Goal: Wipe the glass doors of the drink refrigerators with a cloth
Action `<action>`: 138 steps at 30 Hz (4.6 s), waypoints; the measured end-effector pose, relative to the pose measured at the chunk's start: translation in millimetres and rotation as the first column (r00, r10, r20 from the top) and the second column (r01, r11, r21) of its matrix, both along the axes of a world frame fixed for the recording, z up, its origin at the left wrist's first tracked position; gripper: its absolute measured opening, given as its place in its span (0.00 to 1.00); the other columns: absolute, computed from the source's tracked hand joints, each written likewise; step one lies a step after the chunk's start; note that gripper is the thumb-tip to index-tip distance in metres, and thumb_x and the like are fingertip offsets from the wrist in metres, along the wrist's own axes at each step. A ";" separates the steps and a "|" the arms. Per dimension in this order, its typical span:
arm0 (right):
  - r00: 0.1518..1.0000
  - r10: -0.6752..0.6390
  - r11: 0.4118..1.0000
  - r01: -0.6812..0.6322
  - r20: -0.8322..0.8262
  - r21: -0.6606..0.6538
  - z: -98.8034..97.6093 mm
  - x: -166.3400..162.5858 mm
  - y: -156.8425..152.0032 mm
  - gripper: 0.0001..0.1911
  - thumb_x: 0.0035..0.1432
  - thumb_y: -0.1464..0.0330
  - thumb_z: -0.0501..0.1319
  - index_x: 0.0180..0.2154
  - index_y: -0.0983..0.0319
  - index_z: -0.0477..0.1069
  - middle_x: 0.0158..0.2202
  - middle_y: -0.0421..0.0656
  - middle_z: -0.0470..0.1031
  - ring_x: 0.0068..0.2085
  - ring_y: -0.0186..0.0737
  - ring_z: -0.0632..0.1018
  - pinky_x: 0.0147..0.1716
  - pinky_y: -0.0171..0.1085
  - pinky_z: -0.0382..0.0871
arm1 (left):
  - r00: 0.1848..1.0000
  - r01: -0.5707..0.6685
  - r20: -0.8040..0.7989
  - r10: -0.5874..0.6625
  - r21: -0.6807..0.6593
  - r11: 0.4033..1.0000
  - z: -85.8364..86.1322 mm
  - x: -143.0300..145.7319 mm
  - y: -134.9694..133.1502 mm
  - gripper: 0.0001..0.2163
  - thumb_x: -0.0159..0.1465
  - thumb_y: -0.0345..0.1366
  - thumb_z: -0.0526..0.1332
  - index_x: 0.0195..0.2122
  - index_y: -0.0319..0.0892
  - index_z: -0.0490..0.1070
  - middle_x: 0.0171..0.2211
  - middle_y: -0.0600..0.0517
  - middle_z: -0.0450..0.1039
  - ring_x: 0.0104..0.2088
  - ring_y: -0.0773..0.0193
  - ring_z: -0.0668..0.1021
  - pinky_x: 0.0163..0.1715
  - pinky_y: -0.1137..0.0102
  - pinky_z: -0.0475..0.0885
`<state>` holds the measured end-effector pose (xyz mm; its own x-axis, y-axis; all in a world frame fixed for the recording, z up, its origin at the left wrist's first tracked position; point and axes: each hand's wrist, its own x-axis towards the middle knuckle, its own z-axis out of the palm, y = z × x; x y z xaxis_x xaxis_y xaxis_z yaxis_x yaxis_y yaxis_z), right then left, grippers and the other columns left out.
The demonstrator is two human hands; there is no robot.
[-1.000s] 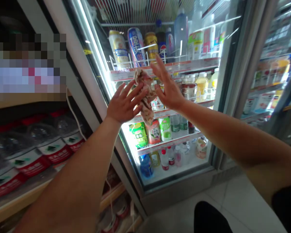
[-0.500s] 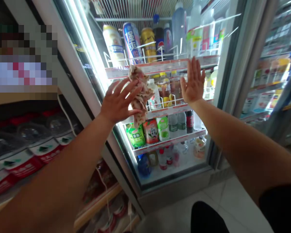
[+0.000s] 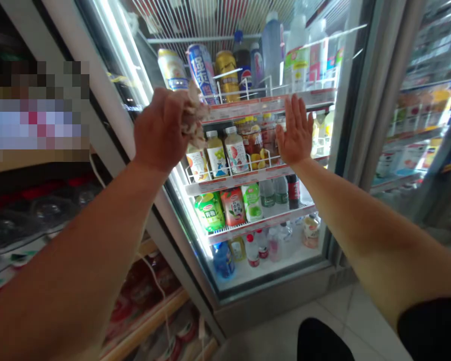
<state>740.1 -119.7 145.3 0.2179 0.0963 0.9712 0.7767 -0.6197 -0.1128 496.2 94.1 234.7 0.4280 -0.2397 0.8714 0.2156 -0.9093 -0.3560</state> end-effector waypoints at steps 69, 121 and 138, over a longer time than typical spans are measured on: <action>0.998 0.009 1.000 -0.010 0.054 0.028 -3.8 7.6 3.2 0.33 0.70 0.56 0.35 0.71 0.63 0.46 0.72 0.46 0.46 0.72 0.44 0.48 0.69 0.54 0.42 | 0.999 -0.014 -0.049 0.017 0.076 0.997 -76.7 -8.3 30.0 0.34 0.72 0.37 0.51 0.73 0.46 0.30 0.73 0.53 0.26 0.72 0.45 0.42 0.70 0.43 0.47; 1.000 0.023 1.000 -0.023 0.016 0.019 -2.9 1.8 0.6 0.33 0.69 0.57 0.38 0.71 0.59 0.45 0.72 0.44 0.47 0.72 0.42 0.48 0.69 0.55 0.42 | 0.974 0.121 -0.205 -0.095 0.118 0.986 -31.3 78.2 -44.8 0.29 0.70 0.37 0.48 0.71 0.41 0.46 0.72 0.51 0.43 0.72 0.56 0.45 0.72 0.51 0.37; 1.000 0.002 1.000 -0.003 0.028 0.013 -4.0 1.3 -0.1 0.33 0.69 0.58 0.38 0.71 0.61 0.46 0.72 0.43 0.46 0.73 0.41 0.47 0.70 0.52 0.43 | 0.951 0.161 -0.290 -0.105 0.175 0.971 -30.4 92.6 -61.7 0.28 0.70 0.37 0.46 0.71 0.40 0.48 0.72 0.52 0.45 0.72 0.58 0.46 0.73 0.52 0.38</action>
<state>741.4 -119.8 141.3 0.1901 0.0838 0.9782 0.7813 -0.6162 -0.0990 588.8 32.4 204.2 0.5978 -0.4635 0.6540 -0.0346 -0.8300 -0.5566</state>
